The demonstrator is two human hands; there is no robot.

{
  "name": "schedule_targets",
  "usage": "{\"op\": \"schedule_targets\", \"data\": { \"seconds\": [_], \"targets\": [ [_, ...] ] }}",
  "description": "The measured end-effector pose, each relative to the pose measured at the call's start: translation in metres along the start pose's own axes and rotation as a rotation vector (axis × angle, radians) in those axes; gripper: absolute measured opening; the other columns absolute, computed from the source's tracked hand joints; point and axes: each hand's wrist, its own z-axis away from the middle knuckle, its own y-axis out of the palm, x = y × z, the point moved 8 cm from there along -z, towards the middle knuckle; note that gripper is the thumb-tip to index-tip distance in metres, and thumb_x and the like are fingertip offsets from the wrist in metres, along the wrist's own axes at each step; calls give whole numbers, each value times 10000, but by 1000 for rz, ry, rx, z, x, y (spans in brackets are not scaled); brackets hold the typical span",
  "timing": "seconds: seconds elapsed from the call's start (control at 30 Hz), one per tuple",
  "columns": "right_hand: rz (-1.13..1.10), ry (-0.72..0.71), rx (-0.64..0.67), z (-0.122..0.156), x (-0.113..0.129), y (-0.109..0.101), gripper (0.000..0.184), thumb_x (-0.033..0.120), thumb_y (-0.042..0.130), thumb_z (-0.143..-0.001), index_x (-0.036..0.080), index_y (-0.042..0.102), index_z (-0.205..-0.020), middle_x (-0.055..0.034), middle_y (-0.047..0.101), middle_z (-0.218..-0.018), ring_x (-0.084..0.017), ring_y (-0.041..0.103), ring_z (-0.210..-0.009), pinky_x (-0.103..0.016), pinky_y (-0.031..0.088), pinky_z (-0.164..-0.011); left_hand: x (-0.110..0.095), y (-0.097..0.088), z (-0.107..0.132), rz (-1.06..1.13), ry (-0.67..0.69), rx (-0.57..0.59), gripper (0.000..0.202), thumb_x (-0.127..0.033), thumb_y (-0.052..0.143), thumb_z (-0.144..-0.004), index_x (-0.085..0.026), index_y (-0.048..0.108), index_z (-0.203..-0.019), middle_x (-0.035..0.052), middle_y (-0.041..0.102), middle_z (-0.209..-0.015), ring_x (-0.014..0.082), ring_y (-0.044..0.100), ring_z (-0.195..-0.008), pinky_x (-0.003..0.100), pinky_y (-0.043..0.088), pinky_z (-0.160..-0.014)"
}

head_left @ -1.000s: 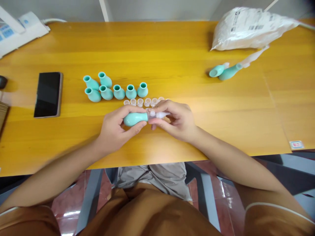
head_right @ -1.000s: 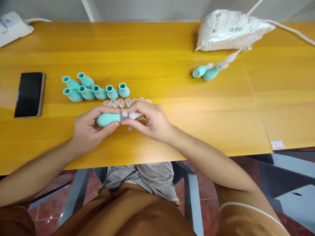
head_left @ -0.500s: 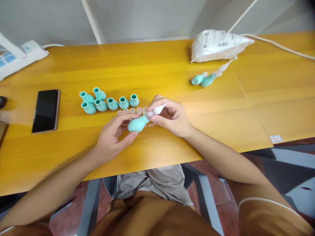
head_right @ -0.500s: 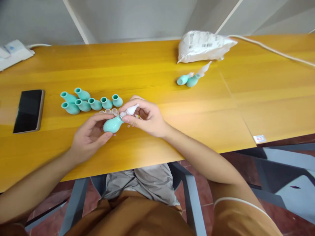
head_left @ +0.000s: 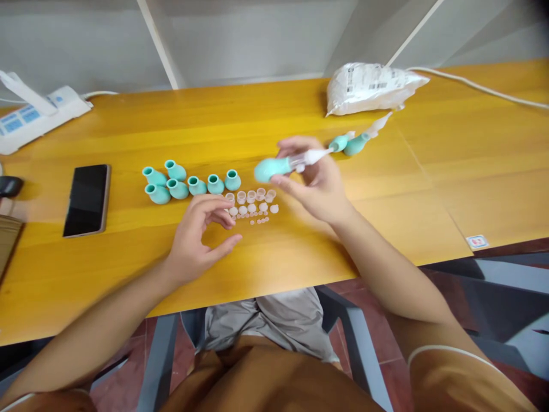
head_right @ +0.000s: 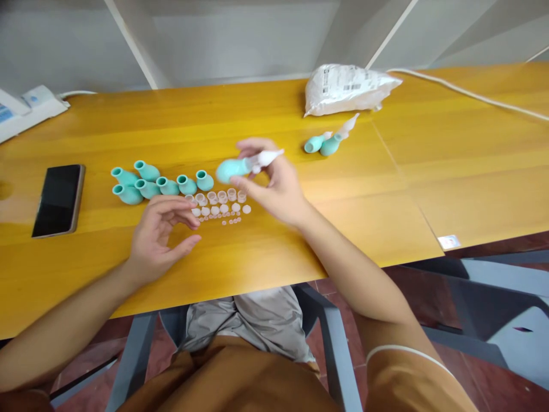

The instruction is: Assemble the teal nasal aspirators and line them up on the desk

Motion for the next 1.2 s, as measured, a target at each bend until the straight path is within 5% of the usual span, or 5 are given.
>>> {"op": "schedule_targets", "data": {
  "seconds": [0.17,0.4,0.73,0.87,1.2],
  "targets": [
    [543,96,-228,-22,-53,-75,660,423,797,-1093,349,563,-1705,-154,750,-1574,-361,730,-1390,-552,693,-1179,-4,0,-2,-54,13,38,402,-169,782,-1114,-277,723,-1497,79,712,-1355,142,807,-934,342,745,-903],
    [720,278,-130,-34,-110,-82,839,179,687,-980,225,494,-1795,-193,789,-1566,-356,788,-1387,-590,685,-1199,-7,-1,-3,-127,21,78,388,-137,759,-1094,-272,731,-1456,51,750,-1220,159,801,-884,376,721,-901],
    [936,300,-107,-15,-75,-99,451,302,700,-1116,216,733,-1558,-270,723,-1655,-459,785,-1378,-704,627,-1229,-8,0,-4,-129,24,92,397,-113,751,-1083,-272,743,-1446,62,754,-1249,158,792,-880,363,712,-882],
    [1169,527,-12,4,-76,-104,524,375,798,-1058,142,727,-1522,-355,623,-1739,-598,778,-1386,-804,631,-1151,-11,0,-5,-128,49,104,394,-102,732,-1097,-268,734,-1454,57,746,-1221,159,784,-889,348,700,-873],
    [1018,388,4,-5,-85,-106,532,284,634,-1117,184,630,-1639,-316,604,-1732,-582,602,-1629,-795,511,-1327,-11,1,-6,-194,55,131,338,-130,693,-1133,-261,718,-1444,62,754,-1256,161,790,-903,366,726,-894]
  ]
}}
